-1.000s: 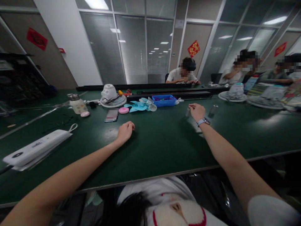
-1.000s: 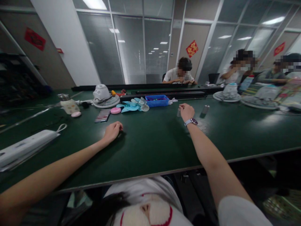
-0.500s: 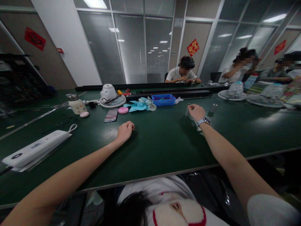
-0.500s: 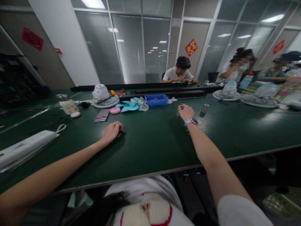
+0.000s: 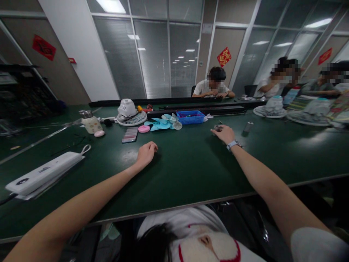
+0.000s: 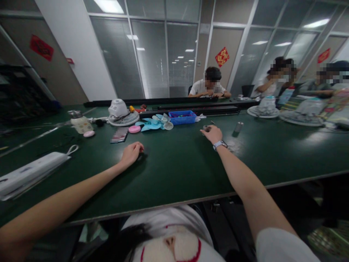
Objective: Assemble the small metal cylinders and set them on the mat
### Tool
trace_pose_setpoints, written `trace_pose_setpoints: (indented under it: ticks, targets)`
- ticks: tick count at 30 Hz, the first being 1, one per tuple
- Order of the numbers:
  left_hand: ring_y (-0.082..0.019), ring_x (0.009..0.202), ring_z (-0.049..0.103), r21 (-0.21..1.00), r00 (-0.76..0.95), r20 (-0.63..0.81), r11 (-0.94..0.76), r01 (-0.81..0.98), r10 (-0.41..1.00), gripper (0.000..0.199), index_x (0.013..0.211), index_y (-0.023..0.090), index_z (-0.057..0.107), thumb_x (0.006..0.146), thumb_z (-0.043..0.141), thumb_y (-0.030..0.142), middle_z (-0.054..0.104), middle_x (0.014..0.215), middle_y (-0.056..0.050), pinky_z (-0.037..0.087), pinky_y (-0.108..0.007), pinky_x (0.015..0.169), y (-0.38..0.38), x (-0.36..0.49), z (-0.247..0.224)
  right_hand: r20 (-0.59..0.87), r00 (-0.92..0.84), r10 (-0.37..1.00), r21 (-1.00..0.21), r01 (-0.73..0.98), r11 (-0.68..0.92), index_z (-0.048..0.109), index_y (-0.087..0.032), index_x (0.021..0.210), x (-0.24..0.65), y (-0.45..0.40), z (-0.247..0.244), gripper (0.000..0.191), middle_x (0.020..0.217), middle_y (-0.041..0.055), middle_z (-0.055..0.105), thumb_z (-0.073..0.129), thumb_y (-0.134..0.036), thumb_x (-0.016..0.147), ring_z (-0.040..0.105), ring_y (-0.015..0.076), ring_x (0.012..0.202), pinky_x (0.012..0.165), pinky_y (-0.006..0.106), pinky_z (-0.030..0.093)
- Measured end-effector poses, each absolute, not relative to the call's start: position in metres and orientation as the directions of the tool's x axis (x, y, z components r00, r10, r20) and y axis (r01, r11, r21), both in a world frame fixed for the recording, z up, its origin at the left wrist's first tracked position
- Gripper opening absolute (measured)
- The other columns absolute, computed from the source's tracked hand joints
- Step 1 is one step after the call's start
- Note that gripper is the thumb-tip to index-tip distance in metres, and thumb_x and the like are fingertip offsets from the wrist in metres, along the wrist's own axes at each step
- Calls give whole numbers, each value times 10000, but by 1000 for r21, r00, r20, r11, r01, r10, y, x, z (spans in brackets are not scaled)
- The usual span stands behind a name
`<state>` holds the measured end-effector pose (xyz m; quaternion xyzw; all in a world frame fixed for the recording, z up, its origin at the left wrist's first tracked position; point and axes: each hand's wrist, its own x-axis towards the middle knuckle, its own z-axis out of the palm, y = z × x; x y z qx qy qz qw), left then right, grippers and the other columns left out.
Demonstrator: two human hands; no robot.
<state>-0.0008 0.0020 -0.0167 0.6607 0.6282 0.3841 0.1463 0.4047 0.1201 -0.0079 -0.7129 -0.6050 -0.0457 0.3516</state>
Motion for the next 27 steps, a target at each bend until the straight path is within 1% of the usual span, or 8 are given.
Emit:
trace_pose_setpoints:
  ticks: [3, 7, 10, 12, 16, 20, 23, 27]
  targets:
    - [-210, 771, 629, 658, -45, 345, -207, 724, 938, 313, 827, 206, 692, 855, 387, 273, 673, 748, -25, 432, -304, 720, -1, 1, -15, 493, 132, 860, -506, 847, 160, 732, -158, 1039, 360, 104, -1, 498, 930, 115, 761, 725, -562, 747, 714, 261, 889, 802, 364, 544]
    - [-222, 882, 588, 581, 89, 445, -363, 728, 891, 316, 1079, 212, 704, 895, 490, 352, 695, 923, -43, 434, -318, 780, -13, 11, -6, 446, -232, 865, -644, 588, 490, 708, -166, 1095, 283, 61, 2, 535, 1040, 101, 753, 765, -545, 721, 719, 229, 928, 826, 338, 556]
    - [-224, 958, 562, 561, 175, 503, -474, 679, 846, 377, 1209, 241, 669, 923, 529, 442, 689, 1037, -46, 434, -329, 831, -22, 20, -1, 433, -440, 787, -675, 420, 606, 714, -198, 1069, 243, 24, 2, 463, 1045, 68, 752, 785, -497, 724, 714, 220, 961, 847, 329, 551]
    - [-227, 1012, 550, 554, 211, 517, -512, 656, 830, 364, 1205, 259, 681, 938, 526, 451, 686, 1071, -44, 423, -348, 888, -26, 25, 0, 438, -521, 733, -672, 351, 652, 719, -212, 1039, 230, 8, 0, 399, 1013, 44, 756, 783, -466, 737, 713, 215, 962, 857, 323, 544]
    - [-240, 1062, 531, 535, 228, 512, -515, 669, 828, 295, 1074, 266, 750, 920, 569, 441, 675, 1066, -53, 405, -375, 948, -29, 30, 1, 445, -552, 706, -656, 336, 676, 712, -218, 1039, 224, -3, -6, 384, 994, 30, 754, 784, -450, 741, 710, 219, 961, 849, 320, 539]
    - [-247, 1055, 531, 554, 207, 500, -494, 670, 841, 253, 959, 259, 778, 875, 634, 449, 671, 1048, -54, 421, -376, 926, -28, 30, 5, 430, -542, 722, -670, 345, 657, 701, -225, 1057, 225, -3, -9, 394, 1004, 26, 749, 781, -450, 744, 706, 214, 970, 851, 313, 536]
    - [-249, 1019, 541, 572, 190, 477, -467, 674, 858, 253, 940, 248, 780, 861, 649, 449, 675, 1009, -59, 437, -371, 877, -27, 29, 8, 446, -550, 706, -666, 324, 672, 698, -221, 1046, 225, -3, -9, 388, 996, 24, 746, 773, -461, 750, 704, 207, 960, 851, 308, 532]
    - [-256, 1020, 533, 545, 185, 470, -448, 708, 863, 242, 938, 253, 783, 858, 651, 439, 672, 963, -59, 443, -367, 866, -25, 29, 11, 445, -536, 718, -665, 340, 665, 697, -222, 1054, 224, -4, -9, 402, 979, 22, 748, 779, -462, 743, 709, 200, 919, 826, 302, 535]
